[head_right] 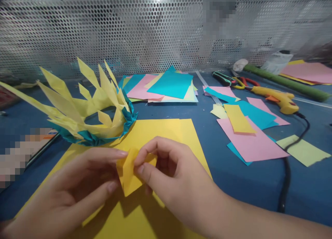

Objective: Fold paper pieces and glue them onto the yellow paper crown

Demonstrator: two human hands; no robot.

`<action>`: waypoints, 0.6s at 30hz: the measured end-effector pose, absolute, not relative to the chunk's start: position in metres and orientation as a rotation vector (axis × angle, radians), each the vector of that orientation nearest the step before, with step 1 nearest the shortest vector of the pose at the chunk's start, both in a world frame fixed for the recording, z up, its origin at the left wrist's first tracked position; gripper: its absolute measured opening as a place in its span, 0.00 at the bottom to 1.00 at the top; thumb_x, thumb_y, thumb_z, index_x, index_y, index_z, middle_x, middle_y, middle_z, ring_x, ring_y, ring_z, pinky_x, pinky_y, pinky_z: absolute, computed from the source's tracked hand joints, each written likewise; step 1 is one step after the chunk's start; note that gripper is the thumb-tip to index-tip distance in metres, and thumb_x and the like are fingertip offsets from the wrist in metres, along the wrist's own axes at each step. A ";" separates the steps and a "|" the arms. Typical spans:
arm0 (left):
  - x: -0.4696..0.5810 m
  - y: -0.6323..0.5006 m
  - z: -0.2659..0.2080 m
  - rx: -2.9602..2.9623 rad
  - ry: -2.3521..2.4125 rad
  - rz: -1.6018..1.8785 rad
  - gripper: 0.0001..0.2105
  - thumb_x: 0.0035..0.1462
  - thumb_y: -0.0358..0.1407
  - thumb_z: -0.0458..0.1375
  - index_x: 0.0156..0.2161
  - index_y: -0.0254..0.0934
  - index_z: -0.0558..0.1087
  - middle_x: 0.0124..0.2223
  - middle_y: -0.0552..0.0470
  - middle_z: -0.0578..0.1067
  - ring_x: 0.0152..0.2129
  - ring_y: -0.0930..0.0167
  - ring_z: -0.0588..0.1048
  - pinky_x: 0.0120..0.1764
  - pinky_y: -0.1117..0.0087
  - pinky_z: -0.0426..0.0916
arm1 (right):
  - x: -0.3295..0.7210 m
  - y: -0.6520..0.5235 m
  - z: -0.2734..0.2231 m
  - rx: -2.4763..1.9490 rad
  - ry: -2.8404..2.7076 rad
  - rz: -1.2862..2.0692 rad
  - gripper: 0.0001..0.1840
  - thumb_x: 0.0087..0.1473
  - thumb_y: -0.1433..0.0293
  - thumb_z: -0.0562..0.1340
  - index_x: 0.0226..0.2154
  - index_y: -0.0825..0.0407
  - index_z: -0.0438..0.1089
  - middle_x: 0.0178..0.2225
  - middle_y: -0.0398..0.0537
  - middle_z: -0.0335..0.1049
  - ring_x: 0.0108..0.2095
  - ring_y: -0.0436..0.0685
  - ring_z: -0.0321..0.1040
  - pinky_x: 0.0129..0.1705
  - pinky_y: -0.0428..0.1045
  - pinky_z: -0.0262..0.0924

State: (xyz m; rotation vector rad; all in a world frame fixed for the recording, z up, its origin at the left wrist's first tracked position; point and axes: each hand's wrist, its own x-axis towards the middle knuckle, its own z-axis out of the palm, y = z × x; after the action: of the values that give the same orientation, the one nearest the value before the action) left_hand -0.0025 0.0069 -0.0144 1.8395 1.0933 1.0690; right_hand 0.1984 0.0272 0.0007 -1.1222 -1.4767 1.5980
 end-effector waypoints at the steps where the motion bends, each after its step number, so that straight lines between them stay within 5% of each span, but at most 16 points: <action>1: -0.003 0.006 -0.016 1.883 1.091 1.081 0.22 0.54 0.25 0.60 0.48 0.58 0.74 0.41 0.63 0.82 0.34 0.74 0.82 0.38 0.79 0.77 | 0.198 0.027 0.001 -1.125 -1.481 1.615 0.07 0.52 0.66 0.64 0.29 0.51 0.67 0.22 0.39 0.64 0.21 0.47 0.63 0.22 0.41 0.58; 6: -0.004 0.004 -0.018 1.941 1.092 1.123 0.31 0.52 0.25 0.63 0.55 0.63 0.69 0.39 0.63 0.79 0.33 0.74 0.80 0.39 0.80 0.76 | 0.197 0.024 0.002 -1.152 -1.505 1.719 0.08 0.51 0.64 0.64 0.30 0.51 0.68 0.21 0.40 0.63 0.20 0.48 0.59 0.21 0.42 0.56; 13: -0.008 0.006 -0.011 2.086 1.115 1.141 0.09 0.50 0.30 0.67 0.34 0.49 0.78 0.34 0.59 0.69 0.31 0.76 0.73 0.36 0.83 0.71 | 0.199 0.019 0.003 -1.007 -1.604 1.761 0.14 0.55 0.59 0.66 0.36 0.53 0.73 0.26 0.43 0.68 0.25 0.49 0.60 0.23 0.43 0.55; 15: -0.008 0.007 -0.010 2.052 1.145 1.158 0.07 0.51 0.30 0.67 0.30 0.46 0.76 0.35 0.58 0.69 0.33 0.76 0.73 0.38 0.84 0.70 | 0.202 0.020 0.002 -0.980 -1.697 1.634 0.17 0.54 0.57 0.68 0.38 0.53 0.75 0.27 0.43 0.70 0.25 0.50 0.63 0.24 0.43 0.58; 18: -0.005 0.006 -0.009 1.909 1.097 1.088 0.07 0.55 0.29 0.64 0.30 0.45 0.74 0.35 0.59 0.74 0.34 0.76 0.76 0.38 0.83 0.72 | 0.207 0.022 0.000 -0.923 -1.928 1.195 0.13 0.50 0.64 0.73 0.37 0.53 0.78 0.36 0.48 0.75 0.35 0.53 0.72 0.38 0.46 0.67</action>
State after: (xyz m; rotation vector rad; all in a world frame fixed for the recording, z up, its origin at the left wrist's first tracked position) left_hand -0.0053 0.0061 -0.0091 1.9094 1.0970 1.0884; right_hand 0.2071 0.0222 0.0004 -0.9232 -1.9283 1.1952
